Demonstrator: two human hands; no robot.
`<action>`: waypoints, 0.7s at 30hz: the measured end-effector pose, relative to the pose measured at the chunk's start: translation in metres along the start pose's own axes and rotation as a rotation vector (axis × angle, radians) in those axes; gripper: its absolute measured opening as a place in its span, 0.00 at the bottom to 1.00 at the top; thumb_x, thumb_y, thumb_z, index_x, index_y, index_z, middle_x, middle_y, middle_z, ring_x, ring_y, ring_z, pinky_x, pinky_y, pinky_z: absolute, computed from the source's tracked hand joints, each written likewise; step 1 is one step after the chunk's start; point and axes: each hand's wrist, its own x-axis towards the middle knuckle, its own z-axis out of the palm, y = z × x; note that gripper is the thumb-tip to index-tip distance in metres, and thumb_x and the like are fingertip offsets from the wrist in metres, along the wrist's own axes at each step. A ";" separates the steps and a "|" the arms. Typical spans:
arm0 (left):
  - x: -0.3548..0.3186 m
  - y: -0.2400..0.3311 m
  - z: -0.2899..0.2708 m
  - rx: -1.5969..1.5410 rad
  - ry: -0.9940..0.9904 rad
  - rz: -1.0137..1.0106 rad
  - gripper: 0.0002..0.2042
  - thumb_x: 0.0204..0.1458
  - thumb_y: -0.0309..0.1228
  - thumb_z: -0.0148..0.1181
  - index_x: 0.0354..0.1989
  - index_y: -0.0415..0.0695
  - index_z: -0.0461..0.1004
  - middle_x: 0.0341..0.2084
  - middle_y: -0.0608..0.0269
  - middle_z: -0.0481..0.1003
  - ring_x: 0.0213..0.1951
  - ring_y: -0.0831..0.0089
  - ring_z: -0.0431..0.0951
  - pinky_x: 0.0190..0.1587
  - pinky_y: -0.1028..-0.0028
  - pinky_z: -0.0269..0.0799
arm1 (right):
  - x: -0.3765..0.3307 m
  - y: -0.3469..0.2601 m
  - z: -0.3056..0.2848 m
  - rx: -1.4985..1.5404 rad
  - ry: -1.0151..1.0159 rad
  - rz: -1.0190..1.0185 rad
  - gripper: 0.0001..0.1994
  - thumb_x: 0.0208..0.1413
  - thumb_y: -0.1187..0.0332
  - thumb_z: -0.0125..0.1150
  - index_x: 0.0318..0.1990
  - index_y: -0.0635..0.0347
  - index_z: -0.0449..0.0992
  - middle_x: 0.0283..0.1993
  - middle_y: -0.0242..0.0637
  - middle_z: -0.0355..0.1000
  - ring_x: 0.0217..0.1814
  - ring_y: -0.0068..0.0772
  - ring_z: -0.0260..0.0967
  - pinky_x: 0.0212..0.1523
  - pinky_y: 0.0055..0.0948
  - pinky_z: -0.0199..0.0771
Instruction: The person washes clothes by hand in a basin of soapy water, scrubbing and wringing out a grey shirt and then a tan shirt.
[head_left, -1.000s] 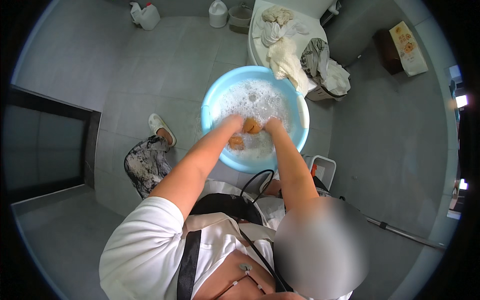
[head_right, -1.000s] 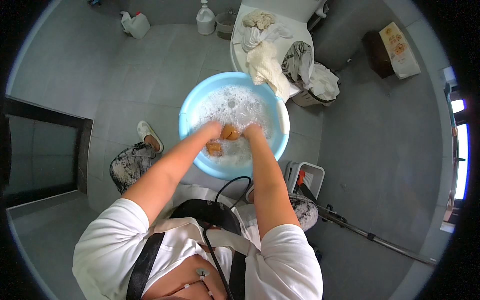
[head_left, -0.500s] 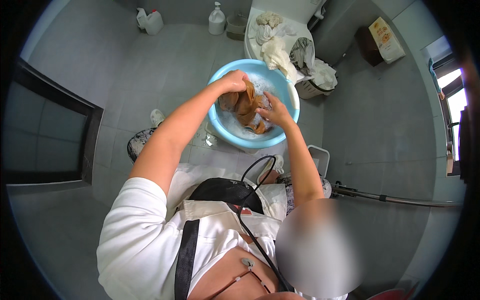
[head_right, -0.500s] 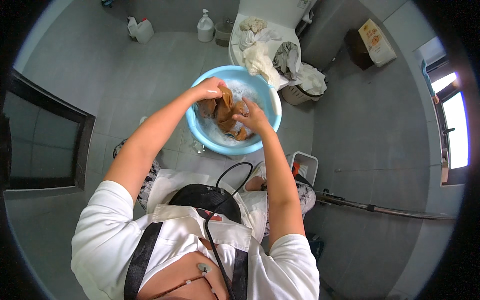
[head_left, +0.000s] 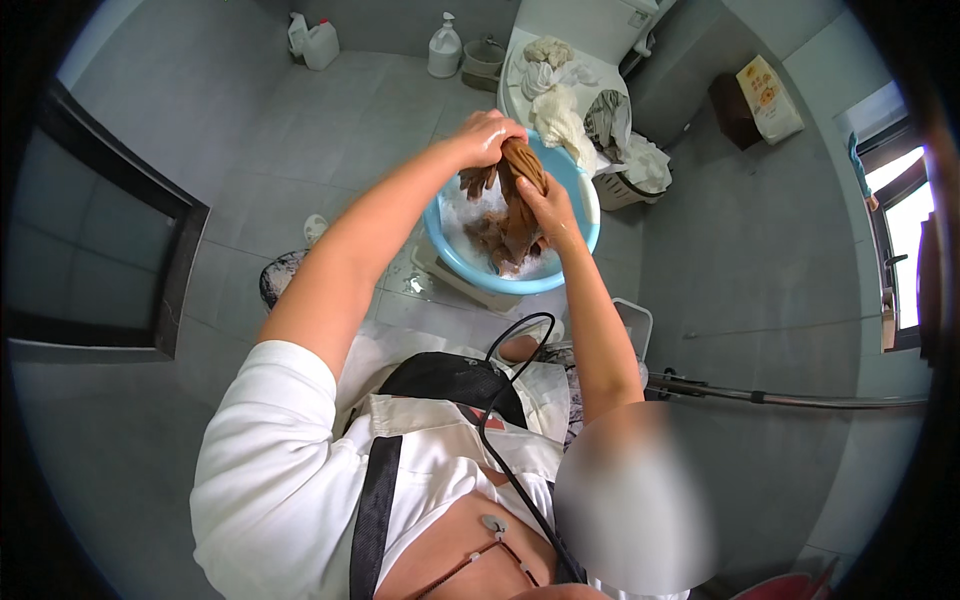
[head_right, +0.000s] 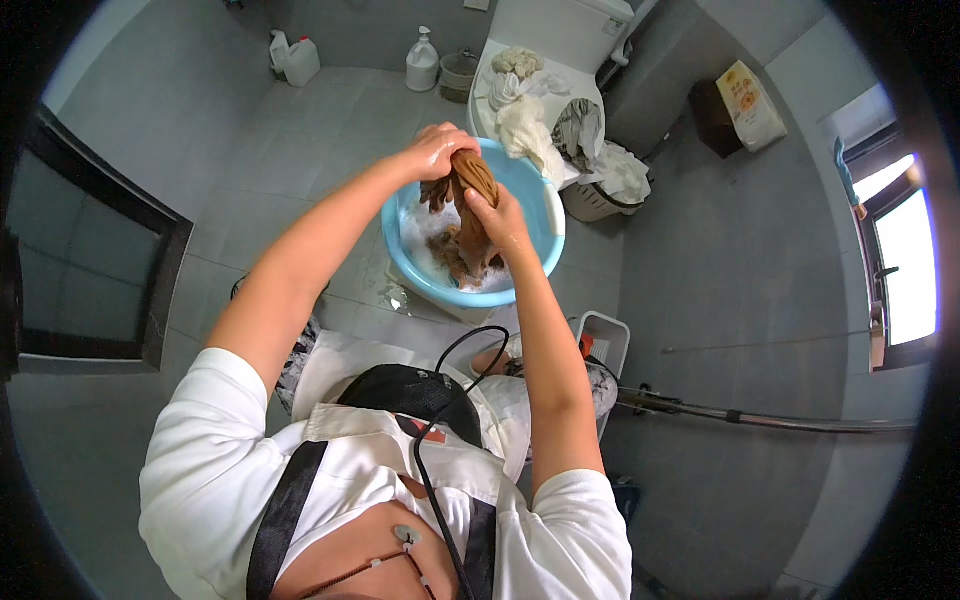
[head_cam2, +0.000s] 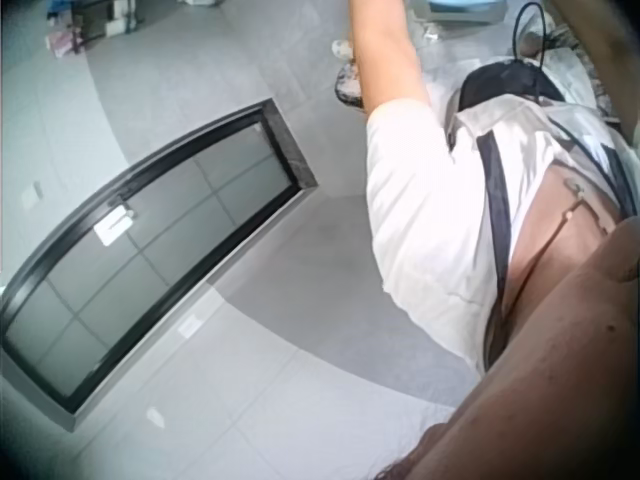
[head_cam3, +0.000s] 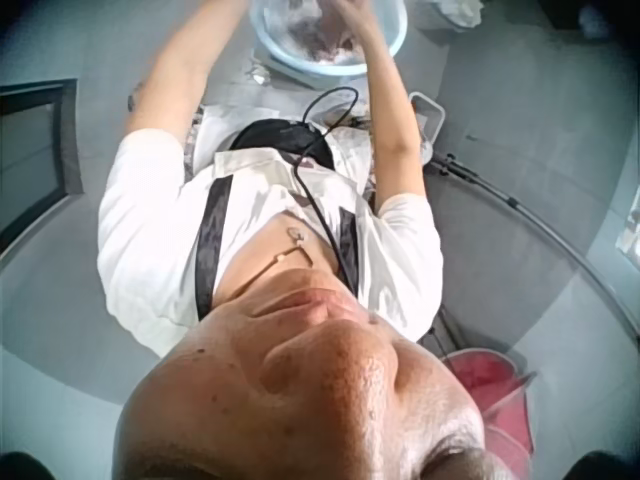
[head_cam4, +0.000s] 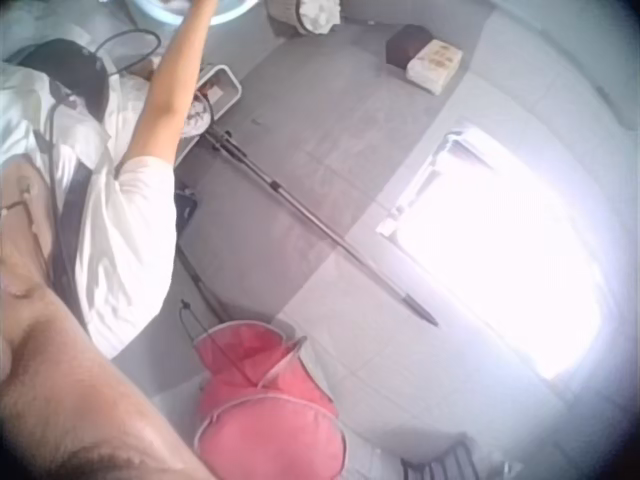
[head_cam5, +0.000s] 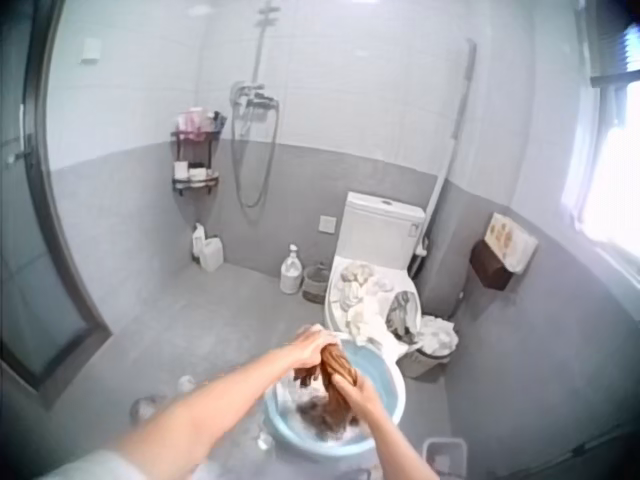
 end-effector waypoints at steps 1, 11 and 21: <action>-0.003 -0.004 0.008 -0.007 0.071 0.002 0.16 0.37 0.18 0.50 0.38 0.45 0.70 0.37 0.59 0.72 0.44 0.58 0.68 0.47 0.64 0.63 | -0.001 -0.004 -0.002 0.055 -0.008 0.065 0.20 0.52 0.59 0.55 0.47 0.67 0.66 0.38 0.35 0.68 0.38 0.22 0.62 0.41 0.22 0.63; -0.081 -0.025 0.104 -0.360 -0.076 -0.582 0.11 0.44 0.29 0.53 0.38 0.45 0.71 0.41 0.50 0.70 0.42 0.56 0.70 0.45 0.65 0.65 | 0.024 0.077 -0.021 0.097 0.264 0.383 0.27 0.51 0.57 0.54 0.54 0.66 0.60 0.44 0.45 0.68 0.43 0.35 0.67 0.41 0.31 0.67; -0.100 0.009 0.145 -0.102 -0.522 -0.345 0.12 0.39 0.26 0.50 0.35 0.42 0.71 0.35 0.51 0.71 0.41 0.55 0.71 0.44 0.61 0.65 | 0.030 0.088 0.012 -1.325 -0.220 0.313 0.22 0.46 0.57 0.52 0.47 0.59 0.65 0.51 0.47 0.63 0.52 0.45 0.63 0.50 0.39 0.64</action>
